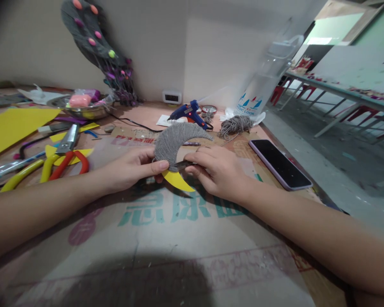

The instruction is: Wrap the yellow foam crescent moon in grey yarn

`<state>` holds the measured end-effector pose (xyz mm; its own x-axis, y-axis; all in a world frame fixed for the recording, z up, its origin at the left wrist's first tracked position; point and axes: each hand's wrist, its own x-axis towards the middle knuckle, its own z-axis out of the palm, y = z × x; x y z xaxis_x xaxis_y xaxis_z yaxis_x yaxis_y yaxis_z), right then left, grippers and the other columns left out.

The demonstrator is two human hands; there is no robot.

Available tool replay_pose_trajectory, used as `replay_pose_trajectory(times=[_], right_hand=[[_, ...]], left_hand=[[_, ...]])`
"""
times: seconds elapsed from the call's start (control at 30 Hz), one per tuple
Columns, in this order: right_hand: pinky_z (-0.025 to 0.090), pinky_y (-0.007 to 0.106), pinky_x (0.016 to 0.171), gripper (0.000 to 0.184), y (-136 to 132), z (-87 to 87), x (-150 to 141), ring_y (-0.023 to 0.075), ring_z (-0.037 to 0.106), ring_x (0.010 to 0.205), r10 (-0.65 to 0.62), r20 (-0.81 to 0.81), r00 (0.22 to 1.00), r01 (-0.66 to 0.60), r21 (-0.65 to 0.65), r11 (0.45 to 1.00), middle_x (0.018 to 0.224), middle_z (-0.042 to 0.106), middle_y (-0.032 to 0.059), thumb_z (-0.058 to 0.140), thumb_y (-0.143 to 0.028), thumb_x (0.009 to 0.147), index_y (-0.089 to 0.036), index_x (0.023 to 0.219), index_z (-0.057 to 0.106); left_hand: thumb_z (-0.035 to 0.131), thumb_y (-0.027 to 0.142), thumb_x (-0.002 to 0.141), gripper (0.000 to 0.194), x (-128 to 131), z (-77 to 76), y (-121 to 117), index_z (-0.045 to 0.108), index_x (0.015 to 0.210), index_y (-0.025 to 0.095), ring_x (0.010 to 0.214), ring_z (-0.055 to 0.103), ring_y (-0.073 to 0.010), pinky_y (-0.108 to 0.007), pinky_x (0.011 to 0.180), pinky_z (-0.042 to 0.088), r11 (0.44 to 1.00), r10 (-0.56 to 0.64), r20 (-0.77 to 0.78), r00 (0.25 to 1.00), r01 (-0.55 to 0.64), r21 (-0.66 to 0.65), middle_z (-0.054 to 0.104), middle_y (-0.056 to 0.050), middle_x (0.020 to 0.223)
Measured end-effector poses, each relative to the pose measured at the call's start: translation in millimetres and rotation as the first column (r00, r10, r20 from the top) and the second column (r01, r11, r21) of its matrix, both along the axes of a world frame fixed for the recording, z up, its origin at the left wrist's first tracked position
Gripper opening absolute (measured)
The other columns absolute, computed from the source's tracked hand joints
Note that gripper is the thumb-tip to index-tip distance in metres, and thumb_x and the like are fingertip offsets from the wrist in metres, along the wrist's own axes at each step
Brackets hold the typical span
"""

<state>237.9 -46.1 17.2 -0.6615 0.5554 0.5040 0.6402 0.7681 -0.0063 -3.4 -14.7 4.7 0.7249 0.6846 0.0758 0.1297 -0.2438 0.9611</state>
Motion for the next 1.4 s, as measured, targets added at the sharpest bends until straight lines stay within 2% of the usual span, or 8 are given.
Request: replay_pose_trajectory(times=[0.17,0.47,0.7,0.9,1.3,1.4], right_hand=[[0.039,0.029,0.062,0.029,2.0,0.5,0.0,0.0167,0.060,0.068,0.044,-0.026,0.999,-0.045,-0.029,0.999,0.076,0.069,0.0062,0.044,-0.033,0.102,-0.016,0.098,0.066],[0.043,0.029,0.065,0.032,-0.5,-0.9,0.8,0.0177,0.062,0.071,0.006,-0.102,0.995,-0.010,-0.034,0.999,0.081,0.070,0.0072,0.044,-0.038,0.102,-0.015,0.102,0.066],[0.037,0.028,0.060,0.033,-0.6,0.3,0.8,0.0162,0.056,0.064,0.006,-0.055,0.998,-0.005,0.018,1.000,0.072,0.065,0.0053,0.042,-0.033,0.102,-0.014,0.095,0.068],[0.035,0.028,0.060,0.032,-0.3,0.0,2.0,0.0155,0.054,0.063,0.019,-0.026,0.999,-0.018,0.014,1.000,0.073,0.065,0.0057,0.044,-0.034,0.102,-0.014,0.096,0.069],[0.036,0.029,0.061,0.029,-1.2,3.4,0.6,0.0159,0.054,0.065,0.028,0.017,0.999,-0.029,0.058,0.998,0.073,0.064,0.0059,0.046,-0.030,0.101,-0.013,0.096,0.070],[0.035,0.029,0.061,0.029,-1.5,3.6,0.3,0.0161,0.054,0.065,0.030,0.036,0.999,-0.032,0.053,0.998,0.071,0.064,0.0050,0.045,-0.029,0.101,-0.013,0.098,0.069]], left_hand=[[0.060,0.047,0.090,0.031,0.2,-0.9,1.2,0.057,0.083,0.016,0.061,0.051,-0.0099,-0.021,0.055,0.039,1.000,-0.023,0.011,1.000,0.023,-0.003,0.056,0.002,0.069],[0.059,0.047,0.090,0.032,-0.4,-0.1,0.5,0.060,0.086,0.016,0.061,0.052,-0.0104,-0.022,0.054,0.039,0.999,0.022,0.022,1.000,-0.022,-0.030,0.057,0.001,0.070],[0.059,0.046,0.090,0.031,1.6,0.0,0.6,0.061,0.089,0.016,0.060,0.052,-0.0102,-0.021,0.051,0.036,0.999,0.023,0.054,0.998,-0.021,-0.036,0.056,0.002,0.069],[0.063,0.045,0.089,0.030,1.0,-0.6,1.0,0.060,0.088,0.016,0.060,0.052,-0.0090,-0.021,0.055,0.040,0.999,0.007,0.109,0.994,-0.001,-0.050,0.056,0.002,0.072],[0.064,0.049,0.087,0.033,1.7,1.0,-0.9,0.061,0.088,0.016,0.059,0.052,-0.0095,-0.021,0.053,0.040,0.998,0.049,0.063,0.997,-0.045,-0.053,0.057,0.002,0.071],[0.062,0.051,0.088,0.035,0.5,2.0,-1.6,0.061,0.089,0.016,0.057,0.051,-0.0097,-0.021,0.050,0.036,0.995,0.067,0.019,0.998,-0.065,-0.070,0.058,0.001,0.069]])
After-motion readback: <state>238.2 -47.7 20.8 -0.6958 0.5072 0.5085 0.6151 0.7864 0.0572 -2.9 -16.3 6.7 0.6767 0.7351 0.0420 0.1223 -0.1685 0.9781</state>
